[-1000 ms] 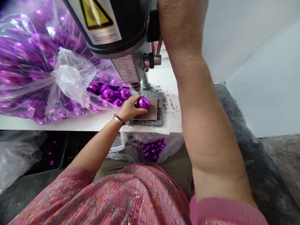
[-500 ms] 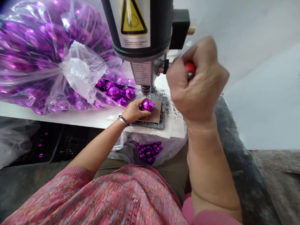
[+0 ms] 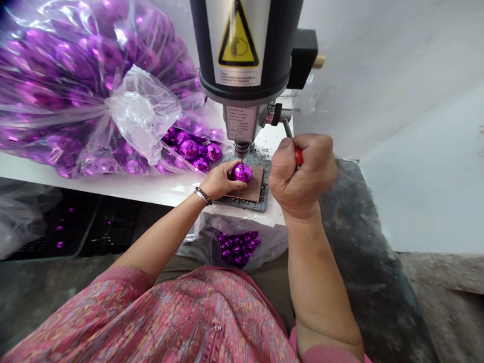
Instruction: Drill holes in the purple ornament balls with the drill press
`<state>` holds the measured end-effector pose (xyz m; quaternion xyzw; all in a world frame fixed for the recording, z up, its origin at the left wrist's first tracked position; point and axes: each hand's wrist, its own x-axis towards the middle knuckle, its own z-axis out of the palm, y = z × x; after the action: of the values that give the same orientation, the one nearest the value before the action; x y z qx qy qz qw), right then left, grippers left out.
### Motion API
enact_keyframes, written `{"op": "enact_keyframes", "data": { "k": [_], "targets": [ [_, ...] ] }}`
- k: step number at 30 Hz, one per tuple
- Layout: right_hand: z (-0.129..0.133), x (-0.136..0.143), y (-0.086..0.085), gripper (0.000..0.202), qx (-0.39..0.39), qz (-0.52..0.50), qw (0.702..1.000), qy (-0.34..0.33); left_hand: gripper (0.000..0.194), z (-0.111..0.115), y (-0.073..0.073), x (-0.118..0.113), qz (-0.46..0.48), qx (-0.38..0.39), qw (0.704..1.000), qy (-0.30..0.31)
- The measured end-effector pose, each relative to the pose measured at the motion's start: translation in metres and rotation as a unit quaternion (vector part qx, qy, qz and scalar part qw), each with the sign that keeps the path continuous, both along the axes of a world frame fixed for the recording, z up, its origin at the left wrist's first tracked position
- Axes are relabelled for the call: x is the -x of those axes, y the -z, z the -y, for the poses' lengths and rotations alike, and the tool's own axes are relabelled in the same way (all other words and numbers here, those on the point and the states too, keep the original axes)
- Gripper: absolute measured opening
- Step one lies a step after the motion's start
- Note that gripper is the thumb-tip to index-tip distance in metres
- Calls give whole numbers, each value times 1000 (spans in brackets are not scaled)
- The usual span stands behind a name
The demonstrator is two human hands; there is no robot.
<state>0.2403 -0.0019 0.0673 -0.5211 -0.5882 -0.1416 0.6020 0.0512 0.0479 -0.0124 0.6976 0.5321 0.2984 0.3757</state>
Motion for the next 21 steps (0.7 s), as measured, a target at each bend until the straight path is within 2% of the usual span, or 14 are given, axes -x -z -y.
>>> {"op": "enact_keyframes", "data": {
  "k": [8, 11, 13, 15, 18, 21],
  "targets": [
    [-9, 5, 22, 27, -60, -11, 998, -6, 63, 2, -1, -1, -1, -5, 1000, 4],
    [-9, 6, 31, 30, -61, -6, 998, -21, 64, 2, 1, -1, 2, -8, 1000, 3],
    [-9, 7, 27, 36, -61, -8, 998, -27, 63, 2, 2, -1, 8, -5, 1000, 4],
    [-12, 6, 12, 41, -64, -19, 997, -25, 64, 2, 2, -1, 13, 2, 1000, 6],
    [-24, 3, -30, 42, -58, -41, 997, -20, 65, 2, 3, -1, 22, 15, 1000, 8],
    [-37, 0, -66, 31, 22, -86, 995, -36, 67, 5, 4, 4, 42, 11, 999, 29]
  ]
}}
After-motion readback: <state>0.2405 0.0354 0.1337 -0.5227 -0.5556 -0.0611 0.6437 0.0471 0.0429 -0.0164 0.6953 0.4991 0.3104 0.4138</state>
